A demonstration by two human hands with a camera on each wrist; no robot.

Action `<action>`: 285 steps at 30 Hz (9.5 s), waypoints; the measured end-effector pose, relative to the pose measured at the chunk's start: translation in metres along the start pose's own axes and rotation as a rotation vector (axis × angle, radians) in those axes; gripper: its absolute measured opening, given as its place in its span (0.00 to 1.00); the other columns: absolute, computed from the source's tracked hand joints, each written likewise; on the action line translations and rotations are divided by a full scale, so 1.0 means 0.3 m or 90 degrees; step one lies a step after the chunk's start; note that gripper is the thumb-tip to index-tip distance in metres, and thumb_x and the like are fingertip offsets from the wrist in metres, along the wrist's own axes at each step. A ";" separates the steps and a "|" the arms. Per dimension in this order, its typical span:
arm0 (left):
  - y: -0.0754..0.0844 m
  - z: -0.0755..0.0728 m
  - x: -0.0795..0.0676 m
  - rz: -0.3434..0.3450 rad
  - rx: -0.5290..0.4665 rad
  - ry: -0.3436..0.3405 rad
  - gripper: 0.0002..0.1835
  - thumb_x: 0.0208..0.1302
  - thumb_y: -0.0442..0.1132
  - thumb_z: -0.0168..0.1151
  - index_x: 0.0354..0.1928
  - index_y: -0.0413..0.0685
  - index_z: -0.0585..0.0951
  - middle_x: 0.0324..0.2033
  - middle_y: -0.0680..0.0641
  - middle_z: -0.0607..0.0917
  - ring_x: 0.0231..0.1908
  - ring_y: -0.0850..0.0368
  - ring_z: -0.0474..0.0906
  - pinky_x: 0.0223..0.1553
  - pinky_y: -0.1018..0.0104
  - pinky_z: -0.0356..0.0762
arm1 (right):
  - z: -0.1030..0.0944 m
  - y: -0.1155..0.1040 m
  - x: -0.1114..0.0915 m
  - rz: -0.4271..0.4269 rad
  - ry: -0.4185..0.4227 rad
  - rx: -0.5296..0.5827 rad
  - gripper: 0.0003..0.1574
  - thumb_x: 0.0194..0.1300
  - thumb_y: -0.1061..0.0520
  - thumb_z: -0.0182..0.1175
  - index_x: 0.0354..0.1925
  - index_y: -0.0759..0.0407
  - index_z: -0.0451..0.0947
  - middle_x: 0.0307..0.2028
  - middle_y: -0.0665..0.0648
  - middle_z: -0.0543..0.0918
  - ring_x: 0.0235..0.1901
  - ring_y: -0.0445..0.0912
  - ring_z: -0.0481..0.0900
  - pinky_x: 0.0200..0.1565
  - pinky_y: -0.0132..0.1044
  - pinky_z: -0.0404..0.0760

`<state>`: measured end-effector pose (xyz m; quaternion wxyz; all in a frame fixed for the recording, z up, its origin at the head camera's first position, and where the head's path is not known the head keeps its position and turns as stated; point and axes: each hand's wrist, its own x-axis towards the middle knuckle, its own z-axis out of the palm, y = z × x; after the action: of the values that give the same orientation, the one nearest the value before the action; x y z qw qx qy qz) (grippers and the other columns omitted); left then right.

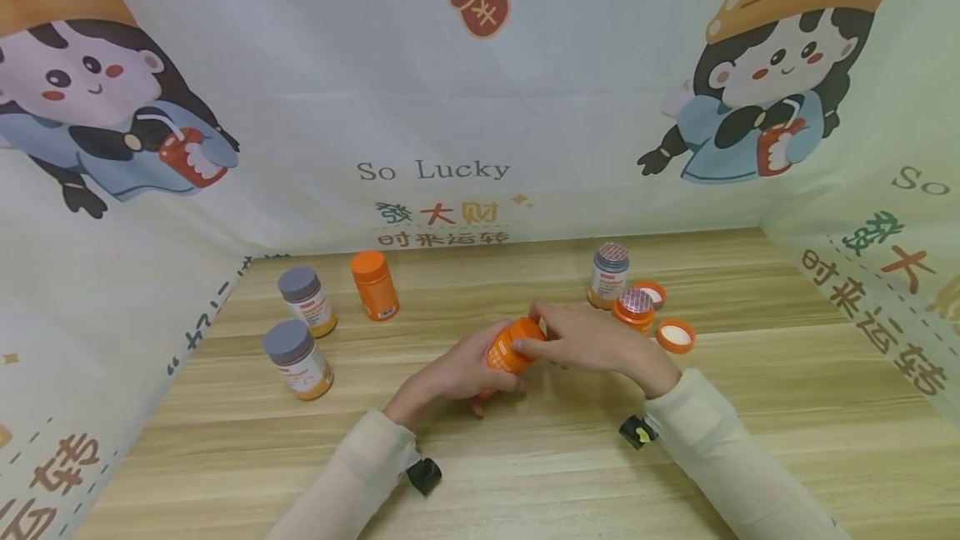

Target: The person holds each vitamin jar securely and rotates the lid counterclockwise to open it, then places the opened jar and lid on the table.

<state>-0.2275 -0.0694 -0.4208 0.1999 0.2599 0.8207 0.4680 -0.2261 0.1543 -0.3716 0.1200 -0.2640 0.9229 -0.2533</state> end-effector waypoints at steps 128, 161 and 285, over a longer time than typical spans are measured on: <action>-0.008 -0.001 0.003 -0.005 -0.006 0.000 0.28 0.58 0.40 0.74 0.59 0.60 0.73 0.42 0.46 0.79 0.30 0.51 0.79 0.15 0.52 0.84 | -0.010 -0.010 0.001 -0.016 0.049 -0.059 0.29 0.72 0.30 0.56 0.50 0.51 0.76 0.29 0.47 0.79 0.29 0.43 0.75 0.29 0.34 0.73; -0.007 0.004 0.005 -0.005 -0.015 0.013 0.27 0.56 0.40 0.76 0.56 0.59 0.75 0.38 0.47 0.80 0.24 0.54 0.76 0.13 0.52 0.83 | -0.011 -0.012 0.000 -0.013 0.057 -0.060 0.30 0.71 0.29 0.56 0.50 0.51 0.77 0.27 0.47 0.77 0.27 0.42 0.74 0.27 0.34 0.71; 0.018 -0.080 0.212 -0.056 -0.168 0.318 0.35 0.61 0.36 0.74 0.69 0.47 0.68 0.62 0.42 0.80 0.63 0.44 0.77 0.71 0.45 0.73 | -0.107 -0.078 0.062 0.017 0.501 0.037 0.18 0.61 0.58 0.71 0.44 0.66 0.76 0.44 0.64 0.79 0.44 0.57 0.77 0.45 0.48 0.81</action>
<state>-0.2897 -0.0440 -0.4101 0.0434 0.0725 0.7871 0.6109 -0.2428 0.1398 -0.3338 -0.2323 -0.1311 0.8943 -0.3594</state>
